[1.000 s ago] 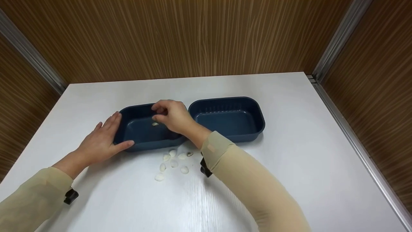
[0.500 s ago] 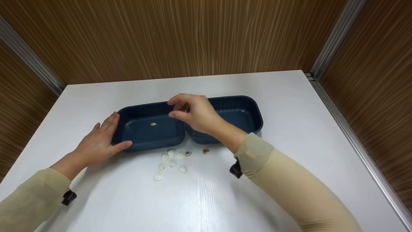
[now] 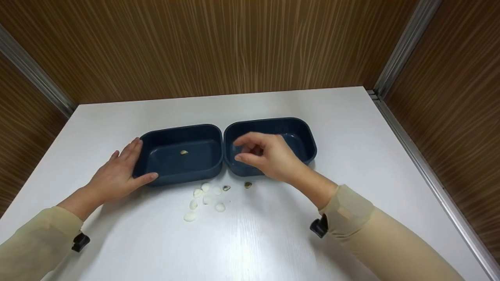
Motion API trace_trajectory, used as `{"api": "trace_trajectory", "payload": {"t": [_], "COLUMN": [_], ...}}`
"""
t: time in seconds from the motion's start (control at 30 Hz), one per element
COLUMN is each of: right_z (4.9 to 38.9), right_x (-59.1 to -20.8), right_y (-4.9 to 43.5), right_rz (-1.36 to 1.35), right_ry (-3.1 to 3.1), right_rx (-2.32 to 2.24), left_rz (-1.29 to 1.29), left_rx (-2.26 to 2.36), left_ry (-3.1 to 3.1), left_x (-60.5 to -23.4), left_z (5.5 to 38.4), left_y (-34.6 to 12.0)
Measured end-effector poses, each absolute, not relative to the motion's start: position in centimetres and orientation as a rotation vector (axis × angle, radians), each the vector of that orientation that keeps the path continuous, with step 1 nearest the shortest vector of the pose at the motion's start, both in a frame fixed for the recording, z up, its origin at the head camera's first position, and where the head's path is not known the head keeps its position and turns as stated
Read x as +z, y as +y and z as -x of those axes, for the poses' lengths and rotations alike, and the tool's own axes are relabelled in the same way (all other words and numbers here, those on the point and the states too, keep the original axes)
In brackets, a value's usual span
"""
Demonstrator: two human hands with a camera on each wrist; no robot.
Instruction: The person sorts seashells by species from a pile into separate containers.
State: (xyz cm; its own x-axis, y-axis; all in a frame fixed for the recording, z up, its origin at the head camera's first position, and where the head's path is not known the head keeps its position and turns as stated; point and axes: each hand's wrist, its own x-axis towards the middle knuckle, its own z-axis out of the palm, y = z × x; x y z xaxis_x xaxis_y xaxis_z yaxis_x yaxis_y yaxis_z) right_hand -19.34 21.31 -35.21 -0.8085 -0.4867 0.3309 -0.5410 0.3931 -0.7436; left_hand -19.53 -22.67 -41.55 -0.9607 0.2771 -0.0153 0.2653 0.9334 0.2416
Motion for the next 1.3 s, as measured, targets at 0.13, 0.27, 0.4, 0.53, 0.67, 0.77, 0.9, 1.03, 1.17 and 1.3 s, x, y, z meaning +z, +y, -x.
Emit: {"api": "trace_trajectory", "payload": {"t": [0.13,0.27,0.4,0.53,0.67,0.77,0.9,1.03,1.17,1.3], "right_z": [18.4,17.5,16.7,16.3,16.1,16.1,16.4,16.8,17.1,17.4], "right_x": [-36.3,-37.7,-39.1,-40.5,-41.7,-42.3,-43.0,-43.5,-43.9,-44.4], "right_y": [22.2,22.7,23.2,23.5,23.7,23.8,23.9,23.9,23.8,23.6], "right_rz": [-0.907,-0.922,-0.963,-0.976,-0.953,-0.943,-0.938,-0.917,-0.889,-0.872], "right_ry": [-2.608,-2.614,-2.626,-2.662,-2.723,-2.759,-2.784,-2.804,-2.828,-2.842], "right_rx": [1.440,1.452,1.440,1.442,1.453,1.461,1.489,1.524,1.495,1.428], "left_rz": [-0.422,-0.428,-0.431,-0.431,-0.436,-0.438,-0.435,-0.431,-0.433,-0.434], "left_rx": [0.363,0.358,0.361,0.364,0.358,0.354,0.353,0.350,0.351,0.363], "left_ry": [3.034,3.041,3.053,3.056,3.055,3.052,3.040,3.033,3.032,3.031], "left_x": [-41.6,-41.5,-41.5,-41.4,-41.3,-41.4,-41.4,-41.4,-41.4,-41.4], "left_z": [19.6,19.4,19.2,19.0,19.0,19.1,19.2,19.4,19.4,19.4], "left_y": [-22.7,-22.8,-22.8,-22.8,-22.8,-22.9,-22.9,-22.9,-23.0,-23.0]}}
